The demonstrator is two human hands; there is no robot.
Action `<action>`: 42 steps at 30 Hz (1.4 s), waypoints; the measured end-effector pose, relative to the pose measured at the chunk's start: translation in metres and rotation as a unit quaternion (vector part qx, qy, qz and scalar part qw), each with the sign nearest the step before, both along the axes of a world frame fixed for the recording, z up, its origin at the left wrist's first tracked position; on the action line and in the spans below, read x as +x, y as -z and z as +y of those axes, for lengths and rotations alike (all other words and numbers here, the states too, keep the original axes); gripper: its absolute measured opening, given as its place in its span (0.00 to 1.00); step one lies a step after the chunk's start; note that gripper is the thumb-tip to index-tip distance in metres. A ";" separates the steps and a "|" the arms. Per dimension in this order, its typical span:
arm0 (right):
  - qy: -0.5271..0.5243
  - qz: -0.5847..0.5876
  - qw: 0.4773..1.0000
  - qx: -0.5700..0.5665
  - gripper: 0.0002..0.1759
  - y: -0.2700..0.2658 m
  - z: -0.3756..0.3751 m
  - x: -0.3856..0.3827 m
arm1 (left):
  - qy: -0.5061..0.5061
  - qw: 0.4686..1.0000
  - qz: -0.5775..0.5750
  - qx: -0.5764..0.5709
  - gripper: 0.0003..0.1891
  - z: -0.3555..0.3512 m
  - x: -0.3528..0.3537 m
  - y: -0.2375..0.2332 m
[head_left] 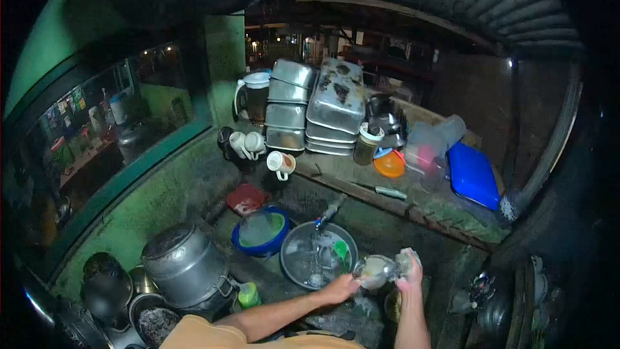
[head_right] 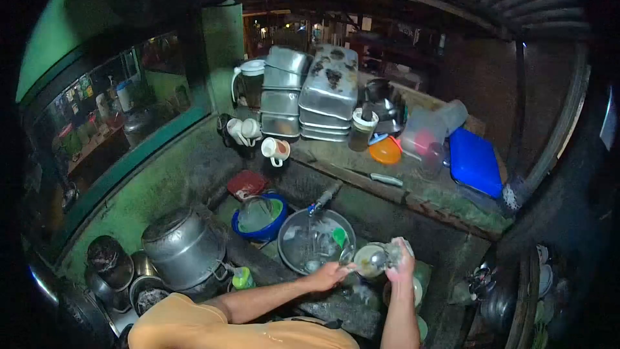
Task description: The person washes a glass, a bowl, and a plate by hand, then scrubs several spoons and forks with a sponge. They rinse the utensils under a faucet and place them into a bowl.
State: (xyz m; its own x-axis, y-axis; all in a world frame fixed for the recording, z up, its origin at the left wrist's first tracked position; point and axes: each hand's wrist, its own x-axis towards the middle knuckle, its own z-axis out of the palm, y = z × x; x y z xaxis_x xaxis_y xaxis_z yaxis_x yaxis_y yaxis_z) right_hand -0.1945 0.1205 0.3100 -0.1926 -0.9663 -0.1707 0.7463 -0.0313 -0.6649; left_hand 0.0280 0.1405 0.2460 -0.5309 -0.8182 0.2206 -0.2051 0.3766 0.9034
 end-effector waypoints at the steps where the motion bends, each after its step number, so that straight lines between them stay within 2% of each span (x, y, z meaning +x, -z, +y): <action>1: -0.096 -0.048 0.991 -0.083 0.11 -0.008 0.002 0.008 | 0.069 0.962 0.123 0.235 0.14 0.006 0.005 -0.014; 2: -0.090 -0.104 0.990 -0.031 0.13 -0.013 0.009 0.023 | 0.135 0.850 0.237 0.450 0.14 0.011 0.008 -0.029; 4: -0.027 -0.081 0.996 0.007 0.17 -0.041 0.024 0.060 | 0.174 0.693 0.376 0.590 0.12 0.011 0.004 -0.035; 5: -0.066 -0.047 0.994 -0.073 0.21 -0.014 0.021 0.055 | 0.185 0.669 0.398 0.600 0.09 0.009 0.002 -0.029; 6: -0.017 0.018 0.998 -0.054 0.16 -0.008 0.022 0.058 | 0.196 0.644 0.418 0.610 0.07 0.011 0.000 -0.034; 7: 0.044 0.106 0.991 -0.063 0.13 -0.004 0.017 0.062 | 0.198 0.644 0.417 0.610 0.07 0.011 -0.002 -0.040; 8: 0.105 0.191 0.974 -0.068 0.11 0.000 0.012 0.066 | 0.127 0.749 0.340 0.554 0.05 0.014 -0.004 -0.044; 9: 0.126 0.362 0.920 -0.080 0.10 0.014 0.004 0.058 | 0.053 0.835 0.253 0.485 0.05 0.017 -0.004 -0.052; 10: 0.141 0.523 0.836 -0.089 0.10 0.014 0.002 0.053 | 0.055 0.833 0.249 0.490 0.05 0.014 -0.005 -0.047; 11: 0.138 0.604 0.776 -0.117 0.08 0.013 -0.001 0.047 | 0.038 0.849 0.244 0.467 0.07 0.007 -0.007 -0.037; 12: 0.143 0.733 0.652 -0.130 0.06 -0.001 0.003 0.045 | 0.023 0.862 0.238 0.447 0.09 0.007 -0.010 -0.031; 13: 0.058 0.710 0.686 -0.148 0.07 -0.015 0.001 0.038 | 0.031 0.873 0.229 0.429 0.11 0.009 -0.006 -0.045; 14: 0.090 0.742 0.638 -0.186 0.08 -0.015 -0.006 0.031 | 0.030 0.874 0.240 0.421 0.12 0.008 -0.006 -0.041; 15: 0.120 0.765 0.624 -0.108 0.07 -0.014 -0.007 0.031 | -0.009 0.919 0.172 0.354 0.13 0.007 -0.008 -0.053; 16: 0.188 0.769 0.591 -0.152 0.06 -0.011 -0.011 0.032 | -0.017 0.909 0.163 0.384 0.13 0.000 -0.011 -0.048; 17: 0.196 0.704 0.679 -0.067 0.06 -0.017 -0.009 0.039 | -0.023 0.920 0.166 0.354 0.13 0.003 -0.013 -0.059; 18: 0.249 0.680 0.684 -0.086 0.08 -0.018 -0.007 0.041 | -0.030 0.953 0.139 0.268 0.15 0.002 -0.017 -0.054; 19: 0.233 0.687 0.684 -0.072 0.12 -0.019 -0.006 0.043 | -0.047 0.977 0.106 0.176 0.16 0.003 -0.021 -0.049; 20: 0.224 0.716 0.655 -0.087 0.16 -0.021 -0.005 0.042 | -0.073 0.991 0.073 0.086 0.17 0.003 -0.025 -0.044; 21: 0.191 0.711 0.671 -0.083 0.19 -0.013 -0.007 0.034 | -0.067 0.986 0.111 0.108 0.17 0.011 -0.029 -0.053; 22: 0.185 0.728 0.659 -0.043 0.19 -0.010 -0.007 0.029 | -0.061 0.975 0.098 0.192 0.15 0.015 -0.031 -0.052; 24: 0.227 0.526 0.816 0.076 0.16 0.005 -0.018 0.009 | -0.055 0.942 0.129 0.306 0.14 0.019 -0.044 -0.057; 25: 0.237 0.308 0.919 0.065 0.13 0.011 -0.020 -0.001 | -0.075 0.924 0.139 0.348 0.12 0.021 -0.049 -0.056; 26: 0.231 0.073 0.969 0.050 0.09 0.017 -0.018 -0.014 | -0.077 0.924 0.139 0.348 0.12 0.024 -0.052 -0.054; 27: 0.123 -0.066 0.990 -0.003 0.03 0.013 -0.008 -0.031 | -0.061 0.901 0.183 0.389 0.12 0.026 -0.053 -0.053; 28: 0.121 -0.069 0.990 -0.005 0.03 0.011 0.001 -0.038 | -0.045 0.875 0.225 0.427 0.11 0.028 -0.052 -0.052; 30: 0.050 -0.037 0.997 -0.052 0.05 0.010 0.023 -0.044 | -0.014 0.864 0.242 0.441 0.11 0.028 -0.056 -0.044; 31: 0.065 0.058 0.995 -0.041 0.04 0.002 0.032 -0.038 | -0.037 0.889 0.209 0.406 0.10 0.030 -0.065 -0.040; 32: 0.058 0.057 0.996 -0.039 0.04 0.008 0.030 -0.040 | -0.060 0.910 0.174 0.371 0.10 0.035 -0.072 -0.036; 33: 0.091 0.329 0.939 -0.045 0.04 0.019 0.029 -0.043 | -0.079 0.951 0.044 0.296 0.10 0.040 -0.077 -0.043; 34: 0.114 0.574 0.809 -0.050 0.05 0.028 0.029 -0.045 | -0.080 0.991 0.027 0.101 0.14 0.041 -0.087 -0.031; 35: 0.130 0.626 0.768 -0.044 0.08 0.033 0.024 -0.054 | -0.080 0.992 0.057 0.077 0.15 0.048 -0.094 -0.020; 36: 0.169 0.641 0.749 0.003 0.10 0.020 0.028 -0.054 | -0.080 0.992 0.087 0.052 0.16 0.054 -0.098 -0.026; 38: 0.241 0.466 0.846 0.092 0.11 0.017 0.023 -0.058 | -0.102 0.990 0.072 0.065 0.16 0.056 -0.104 -0.018; 39: 0.238 0.365 0.896 0.088 0.11 0.026 0.023 -0.060 | -0.113 0.989 0.057 0.074 0.16 0.057 -0.107 -0.014; 40: 0.228 0.366 0.898 0.085 0.11 0.024 0.031 -0.058 | -0.124 0.988 0.057 0.074 0.16 0.058 -0.110 -0.016; 41: 0.153 0.195 0.965 0.086 0.11 0.021 0.040 -0.053 | -0.125 0.983 0.045 0.129 0.16 0.058 -0.114 -0.019; 42: 0.065 0.015 0.994 0.091 0.11 0.021 0.048 -0.043 | -0.129 0.974 0.032 0.185 0.16 0.057 -0.116 -0.021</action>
State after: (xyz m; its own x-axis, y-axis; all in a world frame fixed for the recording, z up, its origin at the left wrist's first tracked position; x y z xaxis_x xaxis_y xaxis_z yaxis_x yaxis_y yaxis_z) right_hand -0.2377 0.1685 0.2887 -0.3223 -0.8861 -0.3332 0.7234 -0.0035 -0.6904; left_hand -0.0883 0.1978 0.2668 -0.2912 -0.9526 -0.0879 -0.1879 -0.0332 0.9816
